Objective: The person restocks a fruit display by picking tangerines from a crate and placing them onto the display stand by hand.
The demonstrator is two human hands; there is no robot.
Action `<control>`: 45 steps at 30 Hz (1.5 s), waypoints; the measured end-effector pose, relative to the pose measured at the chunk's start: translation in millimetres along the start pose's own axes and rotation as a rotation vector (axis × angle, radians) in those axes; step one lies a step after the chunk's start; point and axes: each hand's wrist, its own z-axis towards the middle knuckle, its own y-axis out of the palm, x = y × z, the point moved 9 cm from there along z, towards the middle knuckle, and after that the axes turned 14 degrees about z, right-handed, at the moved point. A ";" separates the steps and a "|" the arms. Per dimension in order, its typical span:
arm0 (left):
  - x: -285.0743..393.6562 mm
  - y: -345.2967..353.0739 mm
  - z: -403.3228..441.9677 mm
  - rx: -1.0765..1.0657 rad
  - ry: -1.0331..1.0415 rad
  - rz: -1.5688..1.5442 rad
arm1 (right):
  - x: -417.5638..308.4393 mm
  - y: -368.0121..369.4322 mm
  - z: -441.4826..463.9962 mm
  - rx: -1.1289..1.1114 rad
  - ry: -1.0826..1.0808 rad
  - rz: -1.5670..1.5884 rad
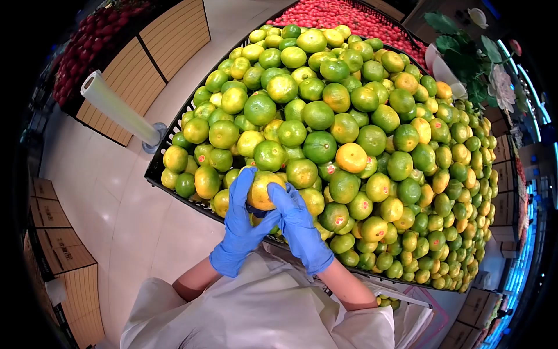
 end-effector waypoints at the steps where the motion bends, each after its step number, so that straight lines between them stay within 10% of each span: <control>1: -1.6 -2.0 4.9 0.000 0.033 -0.040 | 7.3 -2.9 3.6 0.010 0.028 0.033; 11: -85.9 -32.5 27.8 0.084 -0.234 -0.354 | -9.4 -13.8 -0.9 -0.124 -0.004 -0.283; 29: -53.0 64.0 169.7 -0.293 0.481 0.241 | -13.6 -53.3 -18.7 -0.008 -0.094 -0.309; 45: -19.2 8.7 139.8 -0.108 0.261 0.174 | -14.5 -102.0 -98.3 0.292 -0.349 -0.099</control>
